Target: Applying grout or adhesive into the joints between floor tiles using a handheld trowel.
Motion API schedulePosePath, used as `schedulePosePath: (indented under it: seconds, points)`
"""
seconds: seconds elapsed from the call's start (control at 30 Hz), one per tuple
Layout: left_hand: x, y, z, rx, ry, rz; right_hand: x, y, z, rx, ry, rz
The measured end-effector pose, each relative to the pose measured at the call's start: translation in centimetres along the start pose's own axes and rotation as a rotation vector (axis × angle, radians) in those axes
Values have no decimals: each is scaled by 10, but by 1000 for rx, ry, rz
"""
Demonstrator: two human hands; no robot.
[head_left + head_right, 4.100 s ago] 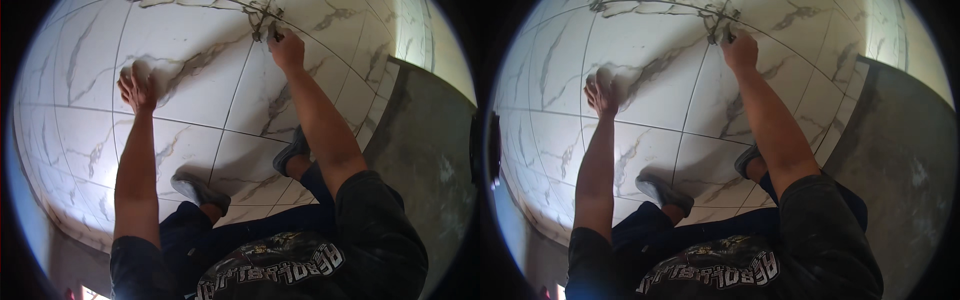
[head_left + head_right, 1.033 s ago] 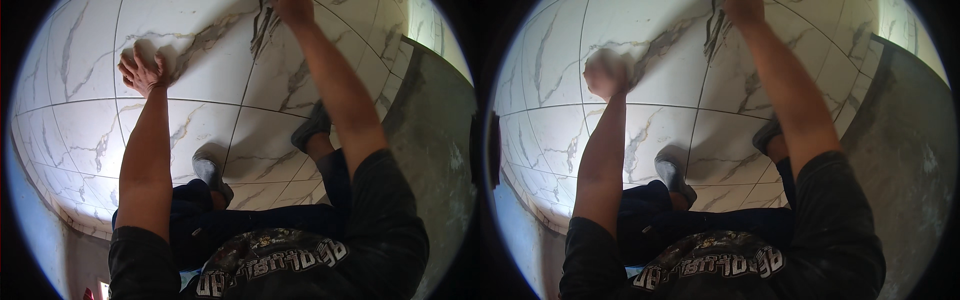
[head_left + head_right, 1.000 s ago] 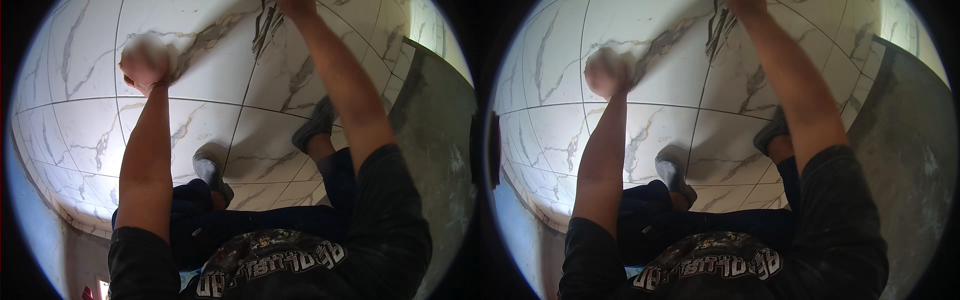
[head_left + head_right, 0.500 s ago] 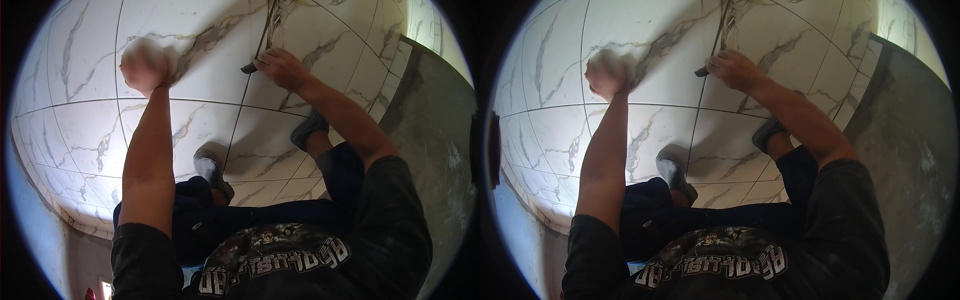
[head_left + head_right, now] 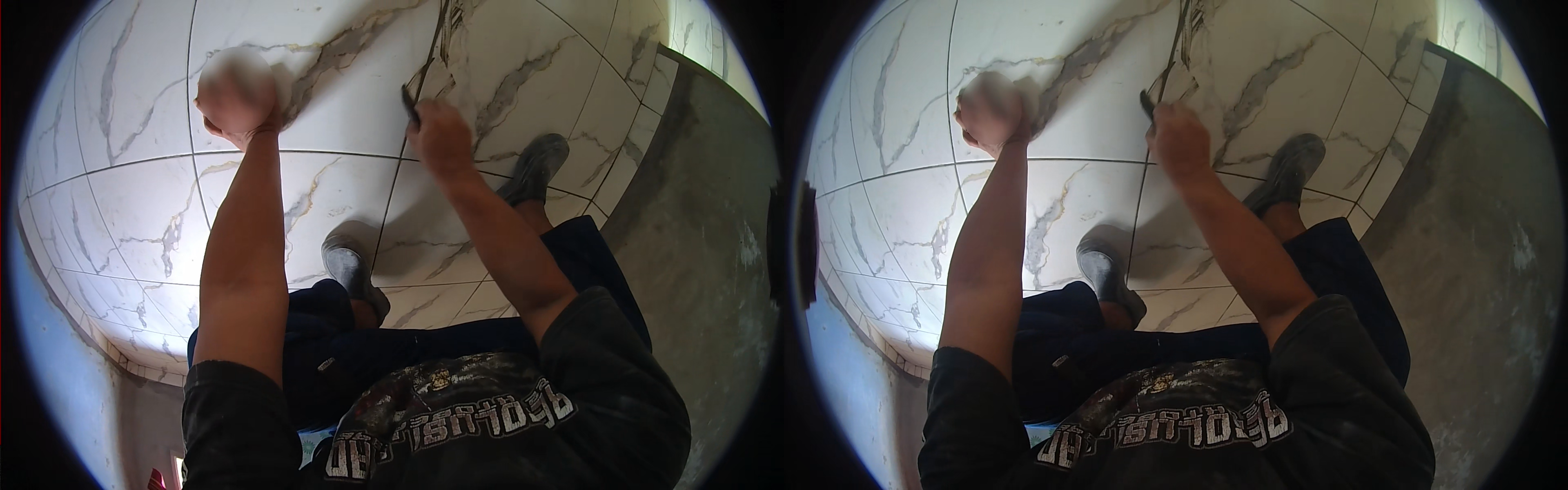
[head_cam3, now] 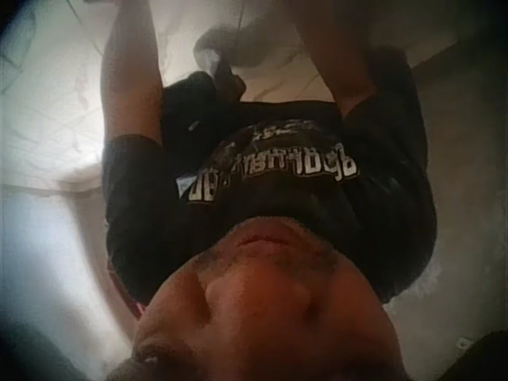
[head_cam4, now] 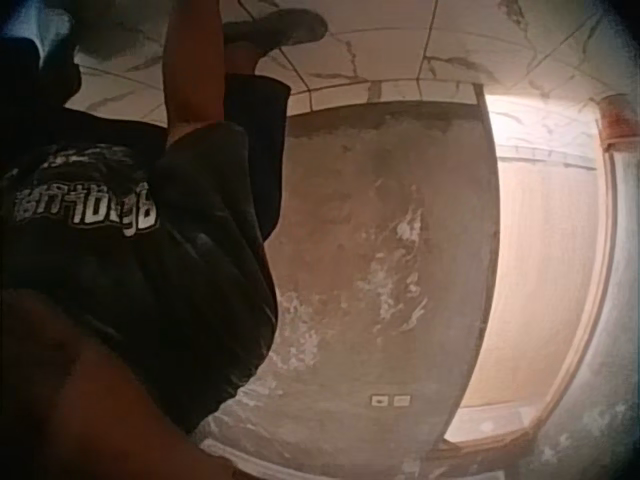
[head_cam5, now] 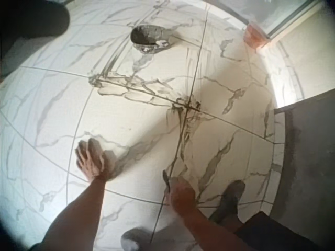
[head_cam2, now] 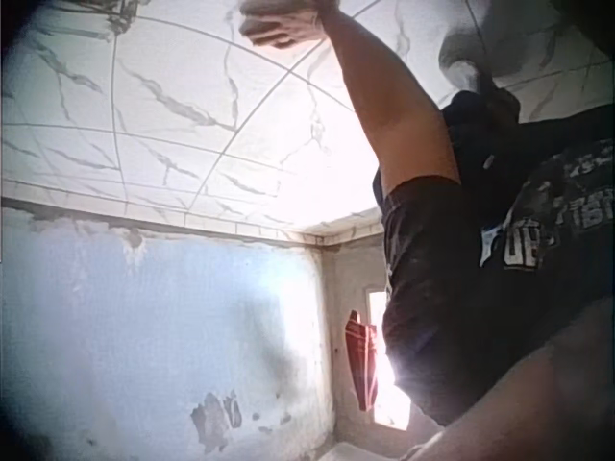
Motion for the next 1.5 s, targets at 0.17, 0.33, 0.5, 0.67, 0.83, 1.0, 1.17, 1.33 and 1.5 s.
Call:
schedulePosePath:
  seconds: [0.17, 0.33, 0.5, 0.67, 0.83, 1.0, 1.17, 1.33, 1.5]
  points:
    - [10, -6, 1, 18, -17, 47, 25, 46, -55, 187, 141, 151]
    - [5, -5, 2, 23, -10, 56, -2, 7, 3, -64, 804, 208]
    - [-4, -3, -1, 27, -2, 2, -6, 13, 21, -115, 804, 99]
    - [3, -3, 3, 18, -16, 22, 14, 32, -30, 17, 305, 199]
    - [10, -7, 3, 26, -36, 56, 12, -8, 18, 24, 43, 147]
    - [1, -1, 0, 4, -7, 23, -18, -20, 55, -132, 111, -72]
    - [9, -7, 1, 11, -24, 55, -12, 18, -10, 36, 438, 58]
    - [0, -8, 3, 3, -11, 40, -19, 0, 39, -106, 895, 165]
    - [-4, -3, 3, -5, -19, -6, 7, 11, 26, -152, 513, 77]
Point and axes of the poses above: each hand's wrist, its own z-axis away from the middle knuckle, its own y-axis out of the back of the hand, x = y × z, the point moved 8 cm from there along -z, towards the middle knuckle, and after that the axes turned 2 degrees about -x, right-handed, at the moved point
